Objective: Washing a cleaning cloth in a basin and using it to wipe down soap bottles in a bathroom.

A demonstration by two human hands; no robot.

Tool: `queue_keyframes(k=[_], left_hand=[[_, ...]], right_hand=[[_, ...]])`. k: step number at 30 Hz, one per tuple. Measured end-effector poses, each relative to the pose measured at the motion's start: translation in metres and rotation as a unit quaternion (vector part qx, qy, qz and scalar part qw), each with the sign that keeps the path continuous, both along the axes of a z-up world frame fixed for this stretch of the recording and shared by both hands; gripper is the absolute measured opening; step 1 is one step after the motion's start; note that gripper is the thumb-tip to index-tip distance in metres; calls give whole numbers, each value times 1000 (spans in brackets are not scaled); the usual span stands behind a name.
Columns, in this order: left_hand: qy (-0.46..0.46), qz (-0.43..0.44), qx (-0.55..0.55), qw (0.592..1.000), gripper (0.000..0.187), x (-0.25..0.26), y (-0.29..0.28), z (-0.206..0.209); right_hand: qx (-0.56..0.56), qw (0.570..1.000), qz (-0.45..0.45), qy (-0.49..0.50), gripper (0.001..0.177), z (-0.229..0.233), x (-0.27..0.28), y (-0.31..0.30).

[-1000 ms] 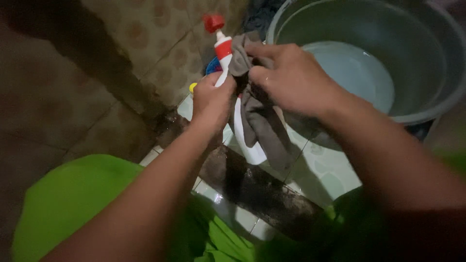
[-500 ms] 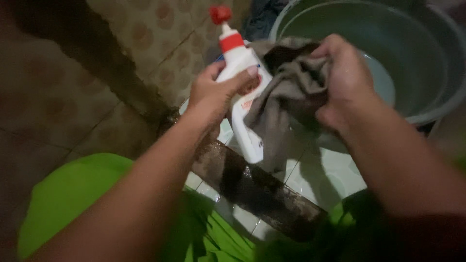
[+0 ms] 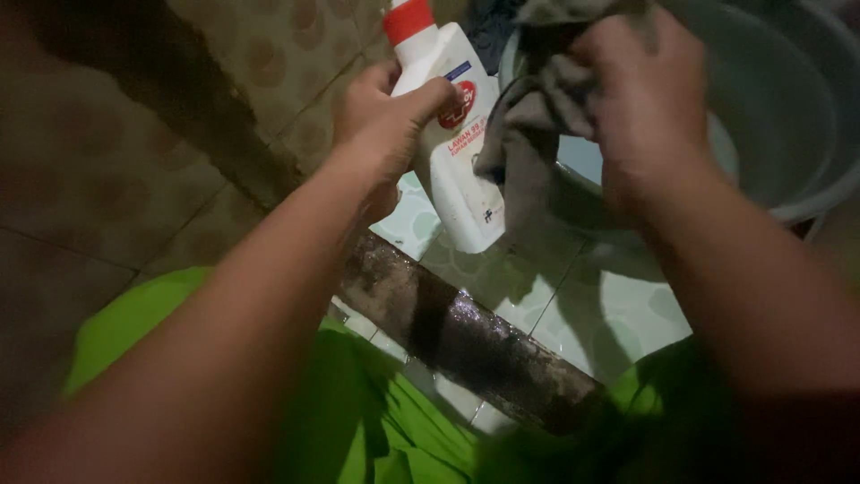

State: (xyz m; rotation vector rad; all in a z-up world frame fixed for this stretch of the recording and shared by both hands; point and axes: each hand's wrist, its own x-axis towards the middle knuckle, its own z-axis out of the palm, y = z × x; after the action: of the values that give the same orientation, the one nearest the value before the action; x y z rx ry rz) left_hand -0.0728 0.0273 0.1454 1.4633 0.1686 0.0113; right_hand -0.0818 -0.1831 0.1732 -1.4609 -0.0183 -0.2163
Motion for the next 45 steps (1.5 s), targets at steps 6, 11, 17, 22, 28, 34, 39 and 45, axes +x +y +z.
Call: queue_keyframes(k=[6, 11, 17, 22, 28, 34, 39, 45], left_hand=[[-107, 15, 178, 978, 40, 9, -8, -17], [-139, -49, 130, 980, 35, -4, -9, -4], [-151, -60, 138, 977, 34, -2, -10, -7], [-160, -78, 134, 975, 38, -10, -19, -4], [-159, -80, 126, 976, 41, -11, -18, -3], [-166, -63, 92, 980, 36, -7, -18, -1], [-177, -44, 125, 975, 37, -13, -13, -5], [-185, -69, 109, 974, 38, -18, -6, -11]], right_hand=[[-368, 895, 13, -251, 33, -7, -2, 13], [-455, 776, 9, -436, 27, -8, -1, 21], [-480, 775, -60, -406, 28, -14, 9, 23], [-504, 800, -50, -323, 13, -23, 29, -5], [-562, 770, -39, -299, 18, -29, 50, -23], [-504, 812, -13, -295, 23, 5, 11, 11], [-432, 770, 6, -469, 21, -6, 6, 7], [-444, 838, 2, -318, 23, 9, -4, 18]])
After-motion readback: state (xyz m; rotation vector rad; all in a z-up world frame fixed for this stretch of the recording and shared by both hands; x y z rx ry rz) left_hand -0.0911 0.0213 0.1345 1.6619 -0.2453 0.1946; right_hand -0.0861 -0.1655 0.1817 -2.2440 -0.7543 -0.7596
